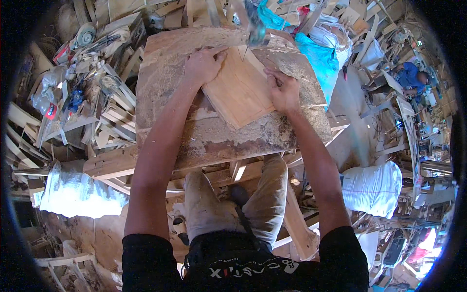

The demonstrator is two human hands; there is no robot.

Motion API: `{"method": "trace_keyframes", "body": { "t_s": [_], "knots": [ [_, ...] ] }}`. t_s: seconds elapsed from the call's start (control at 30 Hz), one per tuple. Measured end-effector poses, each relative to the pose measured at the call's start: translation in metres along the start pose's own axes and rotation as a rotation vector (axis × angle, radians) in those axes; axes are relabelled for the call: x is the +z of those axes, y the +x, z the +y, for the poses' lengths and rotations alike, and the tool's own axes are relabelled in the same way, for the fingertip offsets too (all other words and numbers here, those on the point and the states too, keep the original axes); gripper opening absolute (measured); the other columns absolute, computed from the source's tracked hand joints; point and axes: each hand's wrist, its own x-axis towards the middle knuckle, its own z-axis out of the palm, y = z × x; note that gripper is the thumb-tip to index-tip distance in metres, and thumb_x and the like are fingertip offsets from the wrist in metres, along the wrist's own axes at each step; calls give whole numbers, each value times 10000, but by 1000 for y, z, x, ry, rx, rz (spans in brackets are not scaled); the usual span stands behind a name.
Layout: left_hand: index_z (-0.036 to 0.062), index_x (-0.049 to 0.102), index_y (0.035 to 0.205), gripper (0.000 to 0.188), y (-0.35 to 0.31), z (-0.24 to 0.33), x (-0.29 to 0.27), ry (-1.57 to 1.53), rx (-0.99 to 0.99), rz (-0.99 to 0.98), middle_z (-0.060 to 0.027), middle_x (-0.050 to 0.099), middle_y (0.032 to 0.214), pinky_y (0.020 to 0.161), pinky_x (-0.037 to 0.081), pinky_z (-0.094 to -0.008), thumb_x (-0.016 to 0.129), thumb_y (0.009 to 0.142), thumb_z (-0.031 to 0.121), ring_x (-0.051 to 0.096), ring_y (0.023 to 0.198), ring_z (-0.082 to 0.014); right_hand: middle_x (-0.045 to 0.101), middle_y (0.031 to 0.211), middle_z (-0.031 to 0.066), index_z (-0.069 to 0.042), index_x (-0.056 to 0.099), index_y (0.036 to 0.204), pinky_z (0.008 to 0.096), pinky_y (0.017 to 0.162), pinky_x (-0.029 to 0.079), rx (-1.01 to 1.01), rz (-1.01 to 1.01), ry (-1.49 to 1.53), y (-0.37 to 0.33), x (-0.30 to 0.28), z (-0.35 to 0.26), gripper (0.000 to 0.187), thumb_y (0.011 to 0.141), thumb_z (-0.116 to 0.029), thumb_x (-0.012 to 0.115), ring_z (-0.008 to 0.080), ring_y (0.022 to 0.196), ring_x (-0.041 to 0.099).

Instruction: The person saws curved shapes from pieces of wood using a band saw, handling individual wooden slats by hand to guide them through the blade.

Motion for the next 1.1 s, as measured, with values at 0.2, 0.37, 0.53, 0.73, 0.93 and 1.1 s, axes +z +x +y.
{"method": "trace_keyframes", "body": {
  "t_s": [0.2, 0.37, 0.53, 0.73, 0.93, 1.1],
  "knots": [
    [403, 674, 1357, 394, 4, -4, 2, 2, 0, 6, -122, 678, 1343, 1122, 401, -630, 499, 1023, 519, 572, 1287, -433, 746, 1206, 180, -19, 764, 1160, 356, 989, 561, -34, 13, -27, 2, 0, -4, 267, 958, -137, 635, 267, 1106, 739],
    [399, 674, 1357, 396, 6, 1, -3, 24, -19, -13, -133, 682, 1334, 1118, 414, -614, 493, 1026, 523, 584, 1266, -443, 755, 1180, 181, -14, 763, 1158, 355, 980, 561, -16, 29, -11, 3, 2, -2, 268, 956, -136, 636, 259, 1094, 744],
    [393, 675, 1355, 405, 7, 0, -4, 34, 4, 15, -148, 699, 1299, 1106, 432, -595, 488, 1024, 534, 598, 1241, -452, 756, 1128, 183, -66, 773, 1137, 388, 898, 589, -61, 66, 2, 5, 8, 5, 251, 935, -133, 639, 310, 999, 755],
    [346, 695, 1337, 436, 16, -11, 8, 47, 31, 52, -163, 704, 1286, 1084, 450, -593, 497, 1009, 554, 619, 1225, -438, 754, 1110, 178, -100, 780, 1125, 416, 864, 604, -118, 93, -26, 8, 9, 3, 244, 934, -136, 632, 340, 932, 760],
    [306, 710, 1320, 457, 26, -21, 17, 65, 15, 60, -168, 712, 1265, 1067, 467, -589, 503, 1000, 557, 648, 1191, -428, 756, 1113, 174, -103, 782, 1125, 413, 888, 603, -119, 100, -40, 9, 12, 7, 250, 925, -122, 634, 332, 972, 756],
    [335, 715, 1311, 437, 25, -17, 14, 61, 37, 69, -158, 717, 1255, 1067, 472, -575, 495, 1007, 560, 647, 1193, -422, 759, 1105, 173, -116, 785, 1125, 415, 883, 607, -122, 114, -22, 11, 15, 10, 254, 918, -116, 636, 333, 968, 758]
  ]
}}
